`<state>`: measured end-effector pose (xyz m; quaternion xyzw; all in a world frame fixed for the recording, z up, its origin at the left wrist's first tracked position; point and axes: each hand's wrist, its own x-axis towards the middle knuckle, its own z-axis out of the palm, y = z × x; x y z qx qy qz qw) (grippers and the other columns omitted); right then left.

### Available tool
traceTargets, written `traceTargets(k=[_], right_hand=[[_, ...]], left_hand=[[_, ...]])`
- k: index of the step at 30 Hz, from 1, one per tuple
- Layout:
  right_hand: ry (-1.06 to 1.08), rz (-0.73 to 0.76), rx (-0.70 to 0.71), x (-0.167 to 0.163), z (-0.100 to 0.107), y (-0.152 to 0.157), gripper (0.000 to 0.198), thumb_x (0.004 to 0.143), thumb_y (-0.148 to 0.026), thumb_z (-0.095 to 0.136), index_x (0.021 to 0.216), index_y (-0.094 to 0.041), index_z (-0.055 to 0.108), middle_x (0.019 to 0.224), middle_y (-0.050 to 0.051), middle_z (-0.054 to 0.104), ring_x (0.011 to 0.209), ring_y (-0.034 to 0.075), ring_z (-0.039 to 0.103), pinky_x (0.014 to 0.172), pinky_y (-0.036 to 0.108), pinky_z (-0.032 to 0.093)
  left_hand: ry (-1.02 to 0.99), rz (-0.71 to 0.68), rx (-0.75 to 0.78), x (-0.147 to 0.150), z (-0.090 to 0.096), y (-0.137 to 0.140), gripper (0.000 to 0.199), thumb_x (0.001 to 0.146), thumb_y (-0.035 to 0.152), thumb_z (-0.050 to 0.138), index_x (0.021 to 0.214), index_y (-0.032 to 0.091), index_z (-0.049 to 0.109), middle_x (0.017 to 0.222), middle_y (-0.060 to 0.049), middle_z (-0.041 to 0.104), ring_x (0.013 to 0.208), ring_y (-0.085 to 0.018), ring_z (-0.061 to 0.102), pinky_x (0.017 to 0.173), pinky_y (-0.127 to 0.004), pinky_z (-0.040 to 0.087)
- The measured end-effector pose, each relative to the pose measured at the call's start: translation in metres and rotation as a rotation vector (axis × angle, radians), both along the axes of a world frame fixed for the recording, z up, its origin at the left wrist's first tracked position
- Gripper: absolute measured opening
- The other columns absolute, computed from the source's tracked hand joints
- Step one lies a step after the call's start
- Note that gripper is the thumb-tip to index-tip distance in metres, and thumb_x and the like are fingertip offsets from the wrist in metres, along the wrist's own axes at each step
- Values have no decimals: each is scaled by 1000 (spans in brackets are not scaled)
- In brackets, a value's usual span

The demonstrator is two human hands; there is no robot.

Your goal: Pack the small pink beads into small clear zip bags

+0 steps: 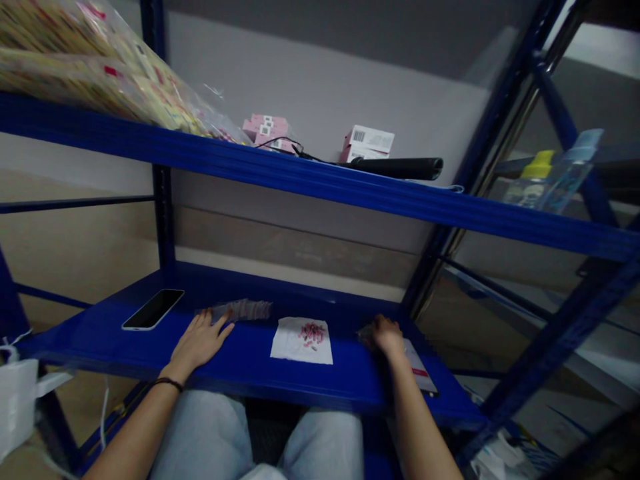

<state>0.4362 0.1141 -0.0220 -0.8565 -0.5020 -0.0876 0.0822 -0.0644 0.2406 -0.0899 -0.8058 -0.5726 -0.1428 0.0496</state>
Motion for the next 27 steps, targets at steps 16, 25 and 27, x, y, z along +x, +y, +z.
traceTargets(k=[16,25,27], right_hand=[[177,68,1,31,27,-13,20,88,-24,55,90,-17,74,91,12,74,85,22,69,66,25,44],[479,472,393,-80,72,-57,15,86,-26,54,81,-17,66,70,0,66,63,14,58,57,21,38],[556,572,537,-131,75,-71,19,88,-32,55,80,-17,64,70,0,64,64,14,56,57,21,38]], left_hand=[[-382,4,386,10,19,-18,57,94,48,33,130,11,57,138,-19,52,135,-33,41,113,-46,32],[-942,-431,5,120,92,-143,26,95,37,49,99,24,72,102,-5,72,98,-22,67,87,-31,53],[-1034,-524,-112,140,107,-166,22,95,36,54,100,25,73,103,-5,73,98,-22,68,87,-29,54]])
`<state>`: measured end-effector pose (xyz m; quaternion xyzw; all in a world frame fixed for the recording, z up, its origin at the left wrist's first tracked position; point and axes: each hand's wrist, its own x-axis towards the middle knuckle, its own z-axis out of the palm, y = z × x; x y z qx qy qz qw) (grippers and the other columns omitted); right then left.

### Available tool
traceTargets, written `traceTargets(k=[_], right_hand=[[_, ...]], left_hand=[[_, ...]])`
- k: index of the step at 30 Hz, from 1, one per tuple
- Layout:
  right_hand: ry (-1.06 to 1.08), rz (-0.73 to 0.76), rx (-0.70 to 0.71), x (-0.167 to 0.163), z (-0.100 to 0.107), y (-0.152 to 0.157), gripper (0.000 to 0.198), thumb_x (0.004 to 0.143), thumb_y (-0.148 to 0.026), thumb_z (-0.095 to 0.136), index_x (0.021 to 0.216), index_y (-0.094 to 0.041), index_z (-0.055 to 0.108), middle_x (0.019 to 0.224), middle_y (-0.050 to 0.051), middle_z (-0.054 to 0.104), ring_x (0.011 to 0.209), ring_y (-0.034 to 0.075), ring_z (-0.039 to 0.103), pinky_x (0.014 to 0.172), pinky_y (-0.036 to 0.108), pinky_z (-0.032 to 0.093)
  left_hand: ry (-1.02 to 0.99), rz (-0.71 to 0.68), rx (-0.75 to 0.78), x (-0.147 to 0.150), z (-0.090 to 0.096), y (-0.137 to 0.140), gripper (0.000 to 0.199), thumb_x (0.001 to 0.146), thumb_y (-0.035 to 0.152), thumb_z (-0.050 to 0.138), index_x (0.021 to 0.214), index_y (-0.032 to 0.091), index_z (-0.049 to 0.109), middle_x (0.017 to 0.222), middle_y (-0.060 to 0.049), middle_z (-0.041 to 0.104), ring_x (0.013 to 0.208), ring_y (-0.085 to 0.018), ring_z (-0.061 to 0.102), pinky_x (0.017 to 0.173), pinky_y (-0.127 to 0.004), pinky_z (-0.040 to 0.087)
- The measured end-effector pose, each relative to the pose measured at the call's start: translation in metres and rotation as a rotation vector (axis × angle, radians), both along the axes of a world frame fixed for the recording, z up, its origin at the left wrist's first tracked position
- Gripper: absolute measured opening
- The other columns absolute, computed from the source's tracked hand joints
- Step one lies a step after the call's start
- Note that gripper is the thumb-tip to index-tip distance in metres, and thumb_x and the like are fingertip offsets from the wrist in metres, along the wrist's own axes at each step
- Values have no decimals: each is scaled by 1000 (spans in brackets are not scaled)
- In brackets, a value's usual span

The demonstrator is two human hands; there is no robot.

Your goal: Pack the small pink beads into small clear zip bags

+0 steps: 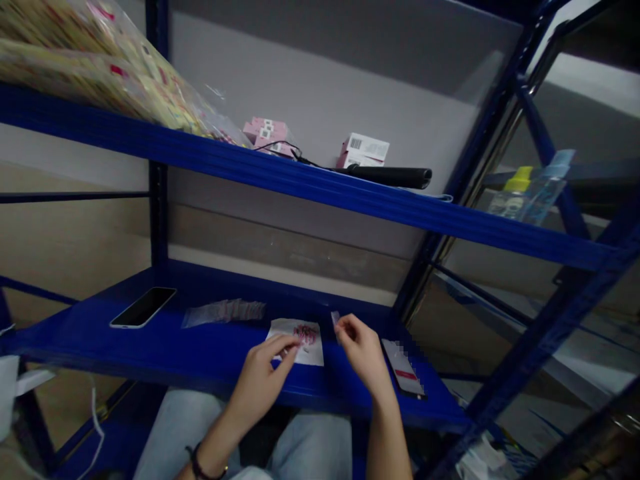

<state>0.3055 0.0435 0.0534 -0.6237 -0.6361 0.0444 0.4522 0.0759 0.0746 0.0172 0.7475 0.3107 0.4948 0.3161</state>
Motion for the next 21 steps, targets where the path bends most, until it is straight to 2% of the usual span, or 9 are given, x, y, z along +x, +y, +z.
traceTargets(k=[2,4,8,11,15,19,21], right_hand=[[86,75,71,-48,-2,-12,20,91,-33,53,82,-18,63,73,0,63,67,14,56,60,22,41],[177,154,90,-86,-10,-21,19,93,-34,53,86,-19,63,78,1,64,70,15,57,64,23,44],[374,253,91,-126,-33,-22,20,95,-36,52,96,-21,64,92,5,67,83,18,62,75,26,49],[414,262,73,-135,-47,-17,22,95,-39,52,94,-20,64,92,5,67,84,19,62,76,27,50],[447,262,53,-135,-55,-13,23,94,-41,54,94,-20,63,89,4,67,81,18,62,73,25,49],[486,246,55,-130,-61,-10,24,93,-42,56,98,-20,63,89,3,66,82,17,61,75,25,49],[486,242,59,-127,-63,-8,24,92,-42,57,98,-19,63,90,4,67,82,18,61,75,26,49]], left_hand=[[-130,-66,-104,9,8,-14,22,93,36,57,104,24,72,106,-6,74,96,-22,69,86,-29,56],[-247,-83,-198,8,7,-21,23,92,37,60,106,22,70,107,-8,74,95,-22,71,85,-29,57],[-362,-26,-310,-12,-5,-23,25,88,40,65,100,19,68,103,-9,74,93,-23,71,85,-29,57],[-372,-42,-354,-23,-12,-20,24,88,42,65,95,18,67,97,-7,74,90,-22,71,82,-28,57],[-367,-75,-370,-24,-16,-14,26,90,43,62,88,17,66,90,-6,73,85,-22,70,78,-28,56],[-361,-125,-397,-20,-21,-9,26,91,42,60,92,17,69,92,-7,73,88,-23,70,83,-31,55],[-321,-105,-352,-20,-22,-8,24,91,39,60,92,18,72,96,-8,72,92,-23,68,86,-31,53]])
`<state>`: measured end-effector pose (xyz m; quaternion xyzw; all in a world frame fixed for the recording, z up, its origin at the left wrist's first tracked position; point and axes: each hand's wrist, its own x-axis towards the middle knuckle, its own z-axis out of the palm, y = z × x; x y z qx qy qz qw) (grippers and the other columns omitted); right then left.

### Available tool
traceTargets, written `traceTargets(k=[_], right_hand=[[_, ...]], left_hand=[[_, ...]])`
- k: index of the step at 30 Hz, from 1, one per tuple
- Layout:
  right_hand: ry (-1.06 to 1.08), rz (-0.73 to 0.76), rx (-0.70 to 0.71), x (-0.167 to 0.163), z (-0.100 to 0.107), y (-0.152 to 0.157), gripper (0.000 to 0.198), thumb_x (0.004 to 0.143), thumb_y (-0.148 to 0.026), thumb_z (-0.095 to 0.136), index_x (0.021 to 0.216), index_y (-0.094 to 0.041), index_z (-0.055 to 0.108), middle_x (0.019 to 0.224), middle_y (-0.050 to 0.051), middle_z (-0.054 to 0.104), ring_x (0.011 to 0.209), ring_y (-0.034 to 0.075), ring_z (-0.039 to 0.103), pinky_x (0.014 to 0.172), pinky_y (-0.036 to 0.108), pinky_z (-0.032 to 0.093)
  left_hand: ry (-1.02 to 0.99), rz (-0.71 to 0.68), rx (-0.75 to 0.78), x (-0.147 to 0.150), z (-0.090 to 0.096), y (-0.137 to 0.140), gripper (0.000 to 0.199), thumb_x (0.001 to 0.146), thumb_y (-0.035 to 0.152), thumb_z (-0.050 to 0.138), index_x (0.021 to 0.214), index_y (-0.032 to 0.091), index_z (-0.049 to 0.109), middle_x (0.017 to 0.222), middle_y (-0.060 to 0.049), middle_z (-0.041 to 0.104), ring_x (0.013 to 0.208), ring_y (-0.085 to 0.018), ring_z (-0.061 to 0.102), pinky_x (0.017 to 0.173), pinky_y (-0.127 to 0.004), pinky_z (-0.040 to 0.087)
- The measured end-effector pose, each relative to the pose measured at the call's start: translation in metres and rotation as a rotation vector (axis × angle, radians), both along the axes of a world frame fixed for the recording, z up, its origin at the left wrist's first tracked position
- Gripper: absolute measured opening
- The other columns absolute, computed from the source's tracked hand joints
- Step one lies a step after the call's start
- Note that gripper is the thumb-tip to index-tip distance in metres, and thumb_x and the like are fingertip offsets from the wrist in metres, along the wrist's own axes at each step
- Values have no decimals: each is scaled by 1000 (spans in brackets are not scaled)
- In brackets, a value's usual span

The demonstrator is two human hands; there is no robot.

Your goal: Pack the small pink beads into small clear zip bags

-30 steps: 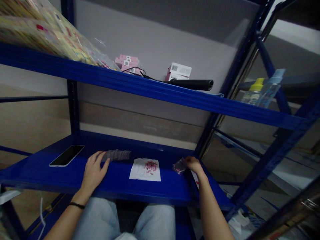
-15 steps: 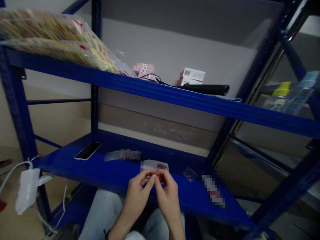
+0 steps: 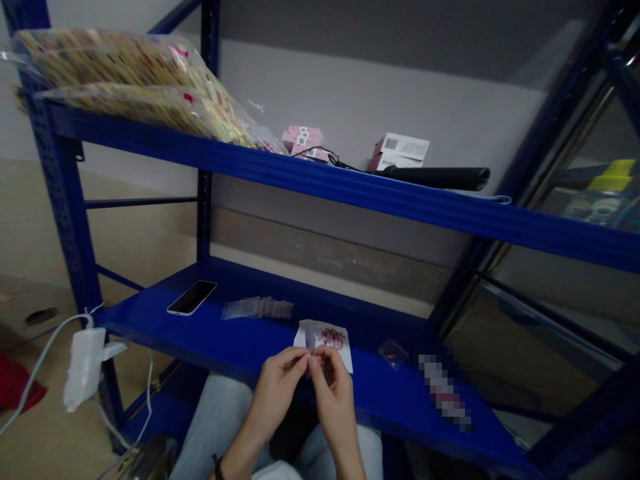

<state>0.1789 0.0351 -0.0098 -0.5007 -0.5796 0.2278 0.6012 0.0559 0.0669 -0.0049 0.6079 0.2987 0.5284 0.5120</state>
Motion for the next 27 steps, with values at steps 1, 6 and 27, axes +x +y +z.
traceTargets(k=[1,6,27], right_hand=[[-4,3,5,1,-1,1,24,93,-42,57,97,-19,63,90,4,67,83,18,61,76,26,49],[-20,-13,26,3,-4,0,25,94,-39,54,94,-19,69,95,7,70,87,20,64,80,29,51],[-716,-262,-265,6,-8,-7,26,86,-13,48,82,-23,71,84,7,67,79,22,65,69,27,43]], left_hand=[[29,26,38,0,0,0,24,91,38,60,91,18,73,98,-8,71,94,-23,67,87,-31,53],[220,181,229,2,0,-7,24,96,36,51,90,22,70,98,-8,67,95,-23,63,85,-32,51],[831,146,613,1,10,-5,16,92,15,46,84,21,58,89,-6,62,84,-23,57,74,-31,42]])
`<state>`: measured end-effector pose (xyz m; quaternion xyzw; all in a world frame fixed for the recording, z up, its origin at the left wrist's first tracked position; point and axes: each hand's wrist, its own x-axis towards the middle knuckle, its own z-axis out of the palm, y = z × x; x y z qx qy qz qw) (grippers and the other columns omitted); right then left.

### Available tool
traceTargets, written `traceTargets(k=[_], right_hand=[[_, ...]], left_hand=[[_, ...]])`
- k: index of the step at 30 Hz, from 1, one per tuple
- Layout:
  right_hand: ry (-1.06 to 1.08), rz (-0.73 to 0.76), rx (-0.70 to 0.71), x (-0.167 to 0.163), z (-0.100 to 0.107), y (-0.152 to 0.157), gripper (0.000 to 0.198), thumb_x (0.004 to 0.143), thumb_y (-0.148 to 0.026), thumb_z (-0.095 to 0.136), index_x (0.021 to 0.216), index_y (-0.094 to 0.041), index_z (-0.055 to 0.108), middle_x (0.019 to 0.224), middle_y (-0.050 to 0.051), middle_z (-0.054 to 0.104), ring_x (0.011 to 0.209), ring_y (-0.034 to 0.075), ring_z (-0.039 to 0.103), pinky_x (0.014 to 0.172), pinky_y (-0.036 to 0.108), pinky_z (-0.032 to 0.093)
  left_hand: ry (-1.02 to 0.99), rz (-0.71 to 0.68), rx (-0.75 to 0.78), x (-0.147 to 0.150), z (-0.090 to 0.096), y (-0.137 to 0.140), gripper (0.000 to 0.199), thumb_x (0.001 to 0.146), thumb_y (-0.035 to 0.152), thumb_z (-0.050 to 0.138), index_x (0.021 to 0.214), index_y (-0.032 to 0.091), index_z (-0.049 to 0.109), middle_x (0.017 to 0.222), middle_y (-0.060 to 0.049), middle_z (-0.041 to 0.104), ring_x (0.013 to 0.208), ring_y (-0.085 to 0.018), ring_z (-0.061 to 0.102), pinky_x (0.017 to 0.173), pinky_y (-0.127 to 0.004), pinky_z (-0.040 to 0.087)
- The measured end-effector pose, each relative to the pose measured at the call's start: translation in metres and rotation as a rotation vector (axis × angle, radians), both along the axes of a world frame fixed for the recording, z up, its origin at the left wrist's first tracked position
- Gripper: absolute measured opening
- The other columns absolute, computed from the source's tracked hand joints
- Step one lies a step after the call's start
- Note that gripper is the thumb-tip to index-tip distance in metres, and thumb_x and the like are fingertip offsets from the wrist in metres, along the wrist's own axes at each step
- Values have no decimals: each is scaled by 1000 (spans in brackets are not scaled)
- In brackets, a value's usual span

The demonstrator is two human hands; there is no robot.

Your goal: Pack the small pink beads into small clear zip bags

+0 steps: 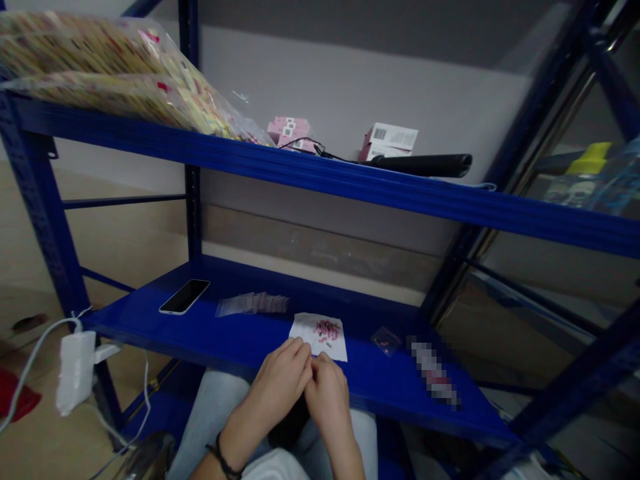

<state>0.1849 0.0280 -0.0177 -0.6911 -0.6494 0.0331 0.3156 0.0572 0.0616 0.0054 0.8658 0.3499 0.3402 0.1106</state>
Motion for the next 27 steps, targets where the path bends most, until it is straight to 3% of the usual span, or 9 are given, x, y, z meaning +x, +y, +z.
traceTargets(k=[3,7,10,12,14,18,20,22,27], right_hand=[[31,-77,-23,5,2,0,26,88,-21,52,102,-24,74,94,8,70,86,24,67,72,27,45],[210,-28,-87,15,6,2,38,87,-34,60,123,-26,69,101,7,72,90,24,67,77,27,47],[370,39,-59,11,2,5,41,85,-35,63,124,-25,68,97,6,72,84,22,66,77,28,48],[459,97,-7,3,-3,8,40,83,-34,64,122,-24,70,98,7,71,86,22,65,79,28,49],[534,163,41,-6,-11,11,39,83,-35,65,120,-24,70,98,7,70,87,22,64,80,29,49],[782,243,185,-21,-33,16,24,82,-36,67,99,-21,76,93,6,67,87,20,63,82,29,50],[1057,193,278,-26,-46,19,18,82,-36,68,85,-19,72,90,4,66,86,19,63,81,29,50],[1416,121,329,-32,-56,22,19,81,-37,68,87,-20,67,94,4,68,90,18,65,83,30,52],[2033,80,191,-45,-67,31,26,80,-38,62,98,-19,62,107,9,71,102,22,68,92,39,55]], left_hand=[[-249,2,-158,3,-19,-10,25,98,27,45,80,20,61,83,-5,62,79,-21,57,72,-29,40],[-463,-138,-709,9,-58,-17,54,95,53,49,57,16,60,52,0,52,52,-14,47,55,-26,33],[-997,-306,-1093,18,-73,-12,46,89,58,59,87,14,72,77,-6,68,67,-16,60,62,-26,44],[-1449,-337,-1248,24,-68,-4,46,89,57,60,108,16,68,104,-10,69,89,-21,65,77,-29,50],[-1733,-298,-1335,27,-56,4,43,94,53,55,115,17,64,112,-12,67,97,-22,66,84,-33,52],[-1923,-169,-1280,26,-35,15,37,94,48,57,123,23,59,97,-6,66,81,-18,67,75,-31,55],[-1936,-180,-1220,24,-31,17,43,91,52,61,126,28,55,88,-2,64,71,-16,65,66,-28,54],[-1893,-216,-1120,24,-32,16,49,88,56,62,128,30,53,86,-1,62,69,-15,63,64,-27,53],[-1642,-204,-843,29,-39,5,49,89,49,66,131,27,53,91,-3,62,74,-13,62,67,-21,51]])
